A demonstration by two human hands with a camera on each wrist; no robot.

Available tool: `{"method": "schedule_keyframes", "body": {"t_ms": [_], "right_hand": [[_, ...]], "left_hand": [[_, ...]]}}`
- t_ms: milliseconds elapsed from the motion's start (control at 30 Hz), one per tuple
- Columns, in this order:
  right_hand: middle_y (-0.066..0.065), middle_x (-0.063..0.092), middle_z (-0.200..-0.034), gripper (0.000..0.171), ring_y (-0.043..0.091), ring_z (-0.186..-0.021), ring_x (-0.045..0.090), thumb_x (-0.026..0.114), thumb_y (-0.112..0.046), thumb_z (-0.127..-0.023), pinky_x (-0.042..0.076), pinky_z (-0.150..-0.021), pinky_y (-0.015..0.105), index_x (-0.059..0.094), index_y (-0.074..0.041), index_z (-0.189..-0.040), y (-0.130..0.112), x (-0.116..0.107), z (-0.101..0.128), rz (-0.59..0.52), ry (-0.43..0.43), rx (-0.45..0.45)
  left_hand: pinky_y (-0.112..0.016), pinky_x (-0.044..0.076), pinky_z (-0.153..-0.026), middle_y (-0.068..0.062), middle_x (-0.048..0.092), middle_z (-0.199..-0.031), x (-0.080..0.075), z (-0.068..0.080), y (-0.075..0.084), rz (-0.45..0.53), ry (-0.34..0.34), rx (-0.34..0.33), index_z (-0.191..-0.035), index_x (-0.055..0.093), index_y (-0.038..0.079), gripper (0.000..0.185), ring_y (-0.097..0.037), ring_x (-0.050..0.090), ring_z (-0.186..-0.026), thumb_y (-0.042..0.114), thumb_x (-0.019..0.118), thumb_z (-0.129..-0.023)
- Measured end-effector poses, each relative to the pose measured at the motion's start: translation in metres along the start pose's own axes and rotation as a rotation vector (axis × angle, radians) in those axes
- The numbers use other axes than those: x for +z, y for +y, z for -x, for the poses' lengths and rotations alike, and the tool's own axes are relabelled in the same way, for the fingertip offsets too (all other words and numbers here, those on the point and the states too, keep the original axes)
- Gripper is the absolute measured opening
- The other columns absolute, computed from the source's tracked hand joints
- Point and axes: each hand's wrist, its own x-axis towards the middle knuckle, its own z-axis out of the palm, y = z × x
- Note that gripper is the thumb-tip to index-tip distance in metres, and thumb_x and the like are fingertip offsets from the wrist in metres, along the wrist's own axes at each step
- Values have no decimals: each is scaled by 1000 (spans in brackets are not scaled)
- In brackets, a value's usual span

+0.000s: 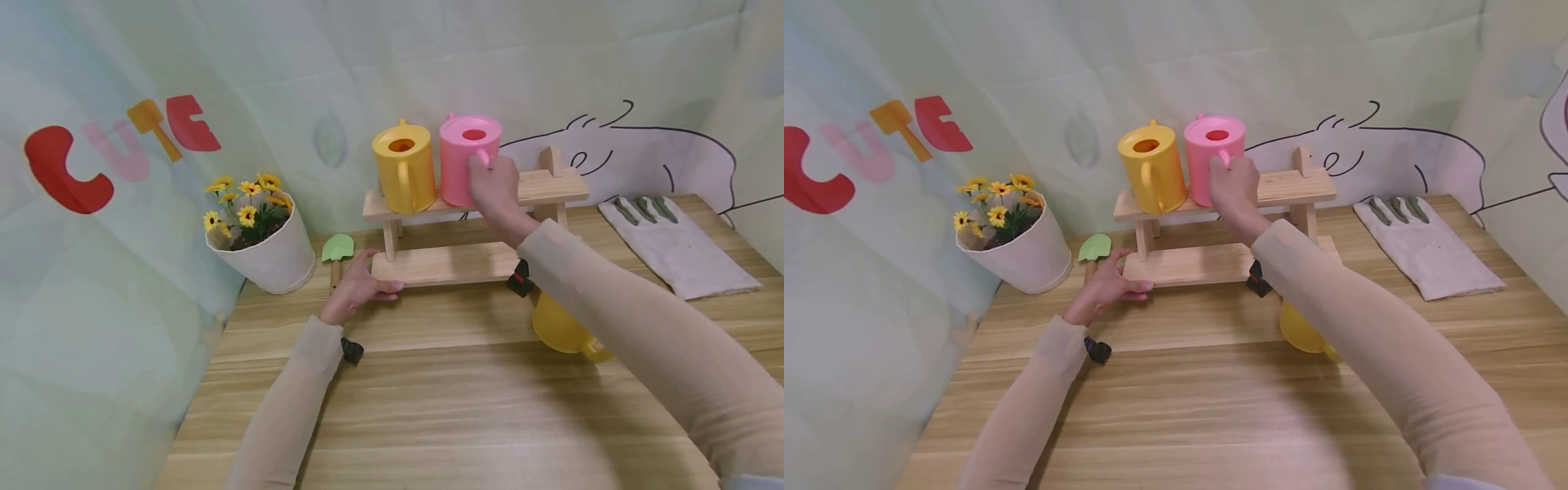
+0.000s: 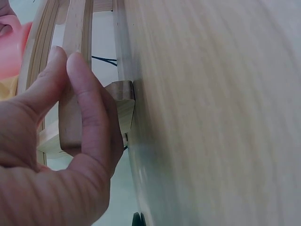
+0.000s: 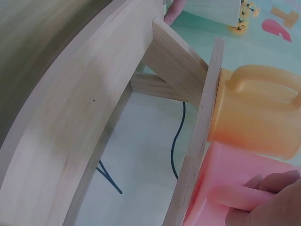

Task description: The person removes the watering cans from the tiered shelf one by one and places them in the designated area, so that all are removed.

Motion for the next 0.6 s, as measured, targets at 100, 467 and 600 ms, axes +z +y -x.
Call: {"method": "schedule_keyframes", "body": {"t_ms": [100, 467, 600], "right_hand": [[-3, 52, -70, 38, 12, -70, 53, 45, -23, -109, 43, -58, 21, 47, -13, -73, -1, -2, 2, -1, -11, -6], [-3, 49, -66, 40, 15, -68, 51, 44, -24, -109, 40, -58, 23, 45, -12, -71, 2, -10, 11, 42, -5, -34], [-4, 45, -62, 40, 15, -63, 47, 43, -24, -108, 38, -54, 24, 44, -12, -71, 3, -16, 15, 63, -5, -39]], "left_hand": [[-25, 72, -68, -33, 52, -148, 0, 0, 0, 0, 1, -1, -171, 16, 8, 104, -17, 72, -79, -14, 80, -91], [-26, 72, -70, -31, 56, -144, -1, 0, 0, -7, -5, -2, -171, 16, 8, 103, -16, 73, -78, -13, 80, -92], [-26, 72, -71, -29, 57, -141, -2, 0, 0, -9, -7, -5, -171, 16, 9, 104, -16, 73, -78, -12, 80, -91]]}}
